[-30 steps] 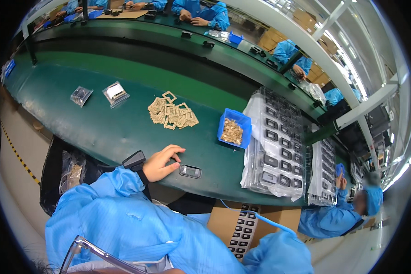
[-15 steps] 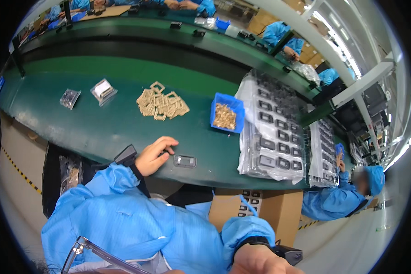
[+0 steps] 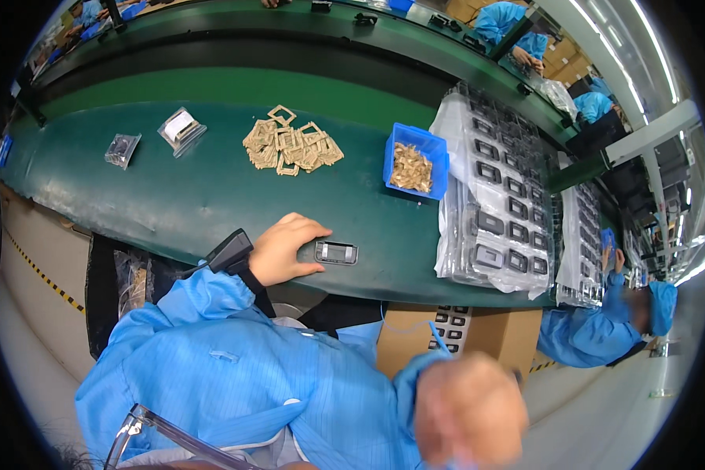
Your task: The recorder is assembling small black plastic components with beige/metal inserts on a factory assembly line workbench.
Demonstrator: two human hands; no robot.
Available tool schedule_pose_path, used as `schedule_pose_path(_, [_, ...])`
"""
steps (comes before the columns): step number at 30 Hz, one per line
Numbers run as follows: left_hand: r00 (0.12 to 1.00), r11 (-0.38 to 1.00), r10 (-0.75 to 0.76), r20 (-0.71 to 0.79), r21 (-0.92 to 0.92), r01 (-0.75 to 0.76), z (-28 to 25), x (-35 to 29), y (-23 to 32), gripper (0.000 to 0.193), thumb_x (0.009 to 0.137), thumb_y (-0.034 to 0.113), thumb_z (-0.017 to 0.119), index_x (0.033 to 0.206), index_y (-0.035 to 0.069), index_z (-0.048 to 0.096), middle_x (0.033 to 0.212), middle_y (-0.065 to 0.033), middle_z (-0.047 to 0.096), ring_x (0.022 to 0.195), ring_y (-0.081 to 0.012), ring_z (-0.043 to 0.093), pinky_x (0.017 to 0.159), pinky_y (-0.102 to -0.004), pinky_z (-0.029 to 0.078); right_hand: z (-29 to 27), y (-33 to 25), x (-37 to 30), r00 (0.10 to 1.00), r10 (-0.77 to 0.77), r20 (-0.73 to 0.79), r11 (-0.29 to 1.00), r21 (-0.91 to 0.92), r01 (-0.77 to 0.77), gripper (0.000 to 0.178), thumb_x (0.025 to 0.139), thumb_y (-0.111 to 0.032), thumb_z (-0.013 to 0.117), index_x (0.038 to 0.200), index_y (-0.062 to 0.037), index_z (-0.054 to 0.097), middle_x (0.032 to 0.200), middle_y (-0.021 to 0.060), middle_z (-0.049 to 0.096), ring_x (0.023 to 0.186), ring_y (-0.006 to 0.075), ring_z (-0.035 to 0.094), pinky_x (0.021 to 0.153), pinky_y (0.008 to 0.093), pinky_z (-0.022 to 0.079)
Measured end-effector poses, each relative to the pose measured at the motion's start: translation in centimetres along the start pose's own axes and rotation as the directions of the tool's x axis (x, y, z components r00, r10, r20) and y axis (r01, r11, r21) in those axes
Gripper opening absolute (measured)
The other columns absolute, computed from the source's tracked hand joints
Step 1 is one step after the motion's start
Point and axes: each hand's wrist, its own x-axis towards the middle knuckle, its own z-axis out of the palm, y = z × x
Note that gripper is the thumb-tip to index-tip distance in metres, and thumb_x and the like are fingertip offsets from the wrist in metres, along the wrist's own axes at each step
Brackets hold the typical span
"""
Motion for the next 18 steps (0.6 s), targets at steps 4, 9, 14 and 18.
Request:
schedule_pose_path(4, [1.000, 0.999, 0.014, 0.018, 0.036, -0.014, 0.7, 0.7, -0.6, 0.058, 0.068, 0.026, 0.086, 0.119, 0.008, 0.064, 0.108, -0.0076, 0.066, 0.102, -0.0297, 0.059, 0.089, -0.0388, 0.049, -3.4, 7.2, -8.0, 0.680, 0.709, -0.190, 0.346, -0.745, -0.570, 0.037, 0.073, -0.004, 0.079, 0.108, -0.0004, 0.067, 0.104, 0.0152, 0.063, 0.096, 0.0287, 0.062, 0.085, 0.0353, 0.049])
schedule_pose_path(9, [1.000, 0.998, -0.015, 0.011, 0.064, 0.014, 1.2, 0.0, 0.0, 0.047, 0.069, 0.026, 0.085, 0.111, 0.009, 0.068, 0.098, -0.0057, 0.067, 0.092, -0.0285, 0.060, 0.078, -0.0381, 0.050, -4.3, 9.8, -15.0, 0.702, 0.698, -0.145, 0.225, -0.885, -0.407, 0.038, 0.069, -0.009, 0.083, 0.104, -0.0035, 0.068, 0.103, 0.0135, 0.067, 0.094, 0.0333, 0.061, 0.084, 0.0399, 0.050])
schedule_pose_path(14, [0.999, 0.990, -0.035, -0.032, 0.134, 0.039, 1.5, -1.7, 1.3, 0.044, 0.072, 0.023, 0.082, 0.111, 0.007, 0.067, 0.099, -0.0081, 0.067, 0.092, -0.0298, 0.061, 0.078, -0.0380, 0.050, -3.8, 10.2, -14.6, 0.690, 0.698, -0.190, 0.196, -0.877, -0.439, 0.030, 0.071, -0.005, 0.079, 0.099, -0.0036, 0.069, 0.098, 0.0122, 0.069, 0.093, 0.0318, 0.062, 0.082, 0.0385, 0.050])
schedule_pose_path(18, [0.990, 0.993, -0.071, -0.119, 0.083, 0.081, 1.1, -1.9, 1.1, 0.041, 0.077, 0.019, 0.079, 0.113, 0.004, 0.065, 0.104, -0.0112, 0.067, 0.098, -0.0323, 0.061, 0.084, -0.0398, 0.050, -4.3, 9.6, -14.9, 0.644, 0.755, -0.123, 0.270, -0.836, -0.477, 0.022, 0.072, -0.003, 0.077, 0.094, -0.0033, 0.071, 0.095, 0.0117, 0.070, 0.090, 0.0304, 0.064, 0.082, 0.0377, 0.050])
